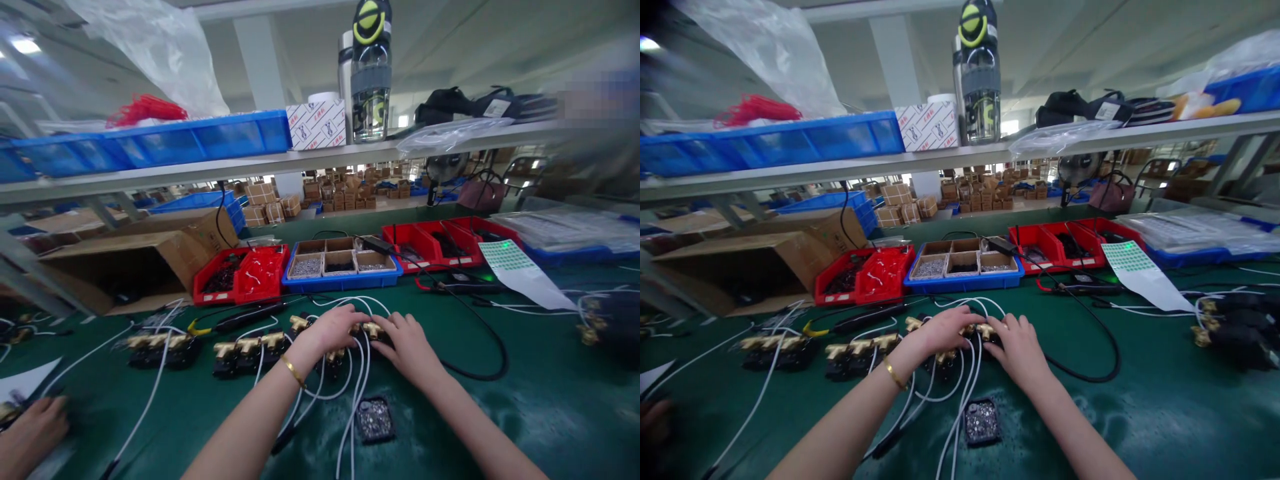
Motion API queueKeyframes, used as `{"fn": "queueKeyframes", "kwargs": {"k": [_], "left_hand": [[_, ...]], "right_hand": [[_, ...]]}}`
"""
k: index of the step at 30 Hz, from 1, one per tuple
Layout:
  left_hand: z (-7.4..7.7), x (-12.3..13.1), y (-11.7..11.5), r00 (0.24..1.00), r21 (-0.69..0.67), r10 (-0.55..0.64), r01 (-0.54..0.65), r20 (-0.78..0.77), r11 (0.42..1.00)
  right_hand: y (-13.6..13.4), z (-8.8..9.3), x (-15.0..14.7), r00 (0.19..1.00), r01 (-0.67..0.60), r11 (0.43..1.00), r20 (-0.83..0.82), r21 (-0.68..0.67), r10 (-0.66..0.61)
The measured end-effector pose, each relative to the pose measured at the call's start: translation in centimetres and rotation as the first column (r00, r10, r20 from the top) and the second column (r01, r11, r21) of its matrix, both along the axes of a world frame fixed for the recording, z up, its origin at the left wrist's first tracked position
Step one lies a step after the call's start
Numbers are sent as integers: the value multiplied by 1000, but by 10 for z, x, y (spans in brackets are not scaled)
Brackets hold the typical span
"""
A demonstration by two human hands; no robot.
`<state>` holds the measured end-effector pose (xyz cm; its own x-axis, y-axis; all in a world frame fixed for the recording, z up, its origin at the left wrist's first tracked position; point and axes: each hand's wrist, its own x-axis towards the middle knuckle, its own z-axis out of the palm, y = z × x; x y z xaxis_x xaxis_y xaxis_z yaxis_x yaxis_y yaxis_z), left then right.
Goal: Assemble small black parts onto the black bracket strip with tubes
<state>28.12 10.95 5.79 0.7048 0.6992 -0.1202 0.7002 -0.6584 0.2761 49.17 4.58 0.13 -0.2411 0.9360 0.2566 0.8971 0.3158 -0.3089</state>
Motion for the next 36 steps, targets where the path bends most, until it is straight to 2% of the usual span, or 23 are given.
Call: {"fn": "queueKeyframes", "kwargs": {"k": [4, 8, 14, 18, 22, 25, 30, 36], "left_hand": [[-7, 4, -5, 1000, 40, -12, 11, 29, 999], [-5, 4, -2, 997, 1, -66, 66, 47, 998], [10, 7, 30, 987, -174, -147, 155, 59, 973], [17, 3, 48, 986, -300, -146, 163, 80, 940], [15, 4, 62, 987, -434, -104, 148, 123, 889], [6, 11, 73, 991, -552, -45, 106, 123, 827], [-13, 23, 87, 991, -688, 41, 56, 124, 724], [-33, 34, 88, 985, -797, 99, 54, 141, 601]], "right_hand": [[-4, -1, -2, 999, -29, 1000, 39, -10, 29], [-5, 7, 6, 994, -98, 993, 38, -66, 101], [19, 22, 19, 986, -166, 967, -44, -191, 161], [33, 25, 24, 982, -180, 949, -107, -258, 157], [48, 25, 28, 971, -211, 921, -177, -328, 160], [67, 23, 35, 957, -258, 874, -233, -412, 173], [97, 21, 54, 937, -328, 740, -304, -587, 174], [100, 14, 66, 938, -306, 629, -339, -715, 71]]}}
